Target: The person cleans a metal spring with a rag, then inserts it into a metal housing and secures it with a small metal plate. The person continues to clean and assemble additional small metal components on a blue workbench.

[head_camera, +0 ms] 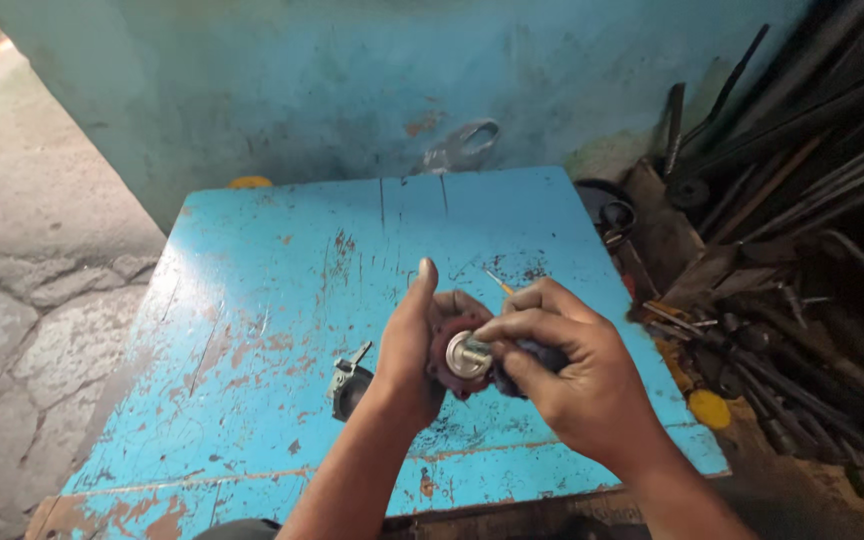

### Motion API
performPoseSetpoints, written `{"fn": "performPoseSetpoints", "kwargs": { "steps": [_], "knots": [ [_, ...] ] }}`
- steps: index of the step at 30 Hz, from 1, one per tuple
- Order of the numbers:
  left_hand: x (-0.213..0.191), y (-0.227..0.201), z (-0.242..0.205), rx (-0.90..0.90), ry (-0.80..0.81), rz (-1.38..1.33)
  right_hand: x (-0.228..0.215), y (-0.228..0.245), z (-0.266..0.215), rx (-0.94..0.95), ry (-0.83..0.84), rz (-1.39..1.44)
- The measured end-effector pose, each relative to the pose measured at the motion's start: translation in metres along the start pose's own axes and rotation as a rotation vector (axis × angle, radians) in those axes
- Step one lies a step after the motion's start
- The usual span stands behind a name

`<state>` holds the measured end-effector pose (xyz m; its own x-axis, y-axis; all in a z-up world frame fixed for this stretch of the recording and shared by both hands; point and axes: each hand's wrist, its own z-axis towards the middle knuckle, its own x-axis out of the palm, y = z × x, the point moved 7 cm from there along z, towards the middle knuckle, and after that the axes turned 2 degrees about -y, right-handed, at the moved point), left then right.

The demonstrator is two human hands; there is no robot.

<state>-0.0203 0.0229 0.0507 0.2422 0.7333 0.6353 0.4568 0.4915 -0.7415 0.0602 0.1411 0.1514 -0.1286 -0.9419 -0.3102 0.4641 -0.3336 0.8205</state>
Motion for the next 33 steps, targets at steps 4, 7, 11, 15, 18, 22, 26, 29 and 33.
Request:
{"fn": "performPoseSetpoints", "kwargs": {
  "steps": [4, 7, 11, 15, 18, 22, 26, 29, 33],
  "knots": [
    [0.015, 0.014, -0.003, -0.137, 0.075, -0.113, -0.021, -0.054, -0.012, 0.493, -0.224, 0.734],
    [0.021, 0.022, -0.001, -0.152, 0.045, -0.079, -0.035, -0.071, -0.017, 0.578, -0.243, 0.727],
    [0.024, 0.025, 0.0, -0.129, 0.042, -0.039, -0.041, -0.063, -0.017, 0.457, -0.207, 0.775],
    [0.017, 0.025, 0.0, -0.145, 0.025, 0.144, -0.038, -0.049, -0.019, 0.443, -0.155, 0.434],
    [0.009, 0.024, -0.001, -0.204, -0.037, 0.208, -0.018, -0.025, -0.009, 0.198, -0.027, 0.119],
    [0.0, 0.022, -0.002, -0.313, -0.056, 0.225, 0.001, -0.01, -0.003, 0.097, 0.059, -0.08],
    [-0.004, 0.015, 0.001, -0.316, -0.042, 0.236, 0.01, -0.005, -0.001, 0.11, 0.238, -0.012],
    [-0.004, 0.014, -0.002, -0.298, -0.036, 0.258, 0.01, -0.01, -0.003, 0.194, 0.356, 0.04],
    [0.006, 0.021, -0.01, -0.263, 0.022, 0.486, 0.015, -0.014, -0.012, 0.144, 0.436, -0.083]
  ]
}}
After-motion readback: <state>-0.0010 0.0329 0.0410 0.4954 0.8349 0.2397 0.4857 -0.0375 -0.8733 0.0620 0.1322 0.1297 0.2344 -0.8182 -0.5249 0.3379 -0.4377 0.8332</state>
